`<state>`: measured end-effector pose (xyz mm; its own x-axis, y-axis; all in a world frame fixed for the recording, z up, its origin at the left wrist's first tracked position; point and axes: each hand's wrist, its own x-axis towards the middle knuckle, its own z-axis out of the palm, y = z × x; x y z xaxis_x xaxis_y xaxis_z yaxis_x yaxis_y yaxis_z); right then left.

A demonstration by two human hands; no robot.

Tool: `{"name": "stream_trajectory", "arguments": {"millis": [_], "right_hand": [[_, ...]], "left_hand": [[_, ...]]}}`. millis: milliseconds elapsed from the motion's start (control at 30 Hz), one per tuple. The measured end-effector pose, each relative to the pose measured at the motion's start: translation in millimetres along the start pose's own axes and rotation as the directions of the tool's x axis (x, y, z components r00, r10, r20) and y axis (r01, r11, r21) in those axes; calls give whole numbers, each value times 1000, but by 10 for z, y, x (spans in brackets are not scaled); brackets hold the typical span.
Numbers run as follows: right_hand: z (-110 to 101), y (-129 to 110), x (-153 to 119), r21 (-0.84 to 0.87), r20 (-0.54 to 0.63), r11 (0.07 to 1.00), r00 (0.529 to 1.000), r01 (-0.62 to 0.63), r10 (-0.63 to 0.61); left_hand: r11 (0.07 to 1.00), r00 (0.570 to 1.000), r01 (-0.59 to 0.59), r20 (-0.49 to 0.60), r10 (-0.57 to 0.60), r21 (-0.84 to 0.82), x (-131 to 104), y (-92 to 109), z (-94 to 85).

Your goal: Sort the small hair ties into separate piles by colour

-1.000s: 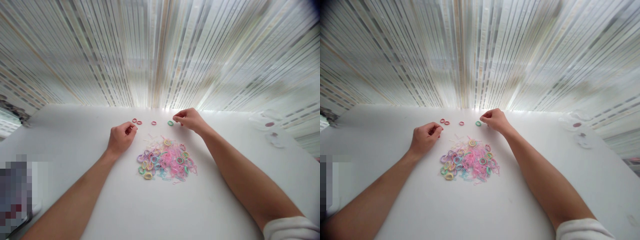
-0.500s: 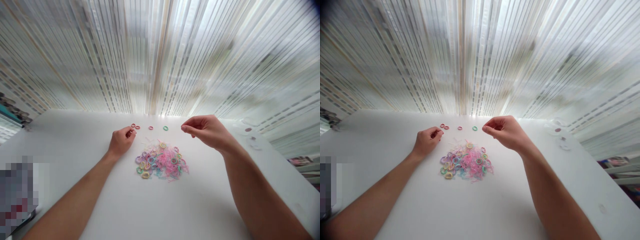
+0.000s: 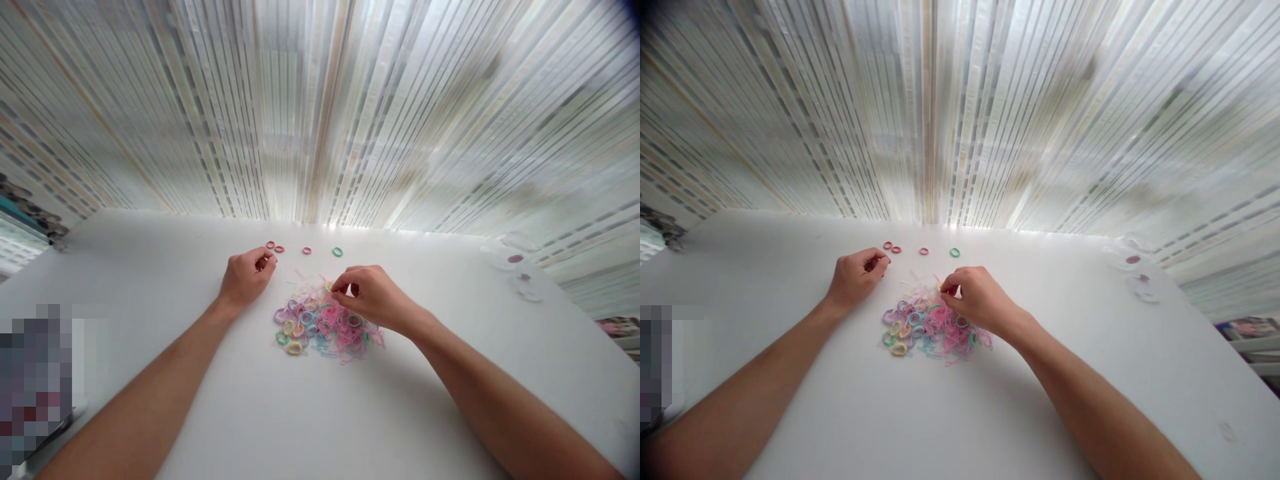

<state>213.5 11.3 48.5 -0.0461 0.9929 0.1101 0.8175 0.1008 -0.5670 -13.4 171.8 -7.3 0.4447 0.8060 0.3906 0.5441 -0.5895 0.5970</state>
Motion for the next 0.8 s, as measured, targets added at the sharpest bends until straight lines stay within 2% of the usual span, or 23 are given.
{"name": "stream_trajectory", "arguments": {"millis": [300, 800], "right_hand": [[96, 37, 20, -82, 2, 997, 1000, 12, -11], [136, 41, 25, -226, 6, 972, 998, -61, 64]], "left_hand": [[1000, 1000, 13, 5, -13, 1, -8, 20, -6], [1000, 1000, 20, 4, -20, 2, 1, 28, -6]]}}
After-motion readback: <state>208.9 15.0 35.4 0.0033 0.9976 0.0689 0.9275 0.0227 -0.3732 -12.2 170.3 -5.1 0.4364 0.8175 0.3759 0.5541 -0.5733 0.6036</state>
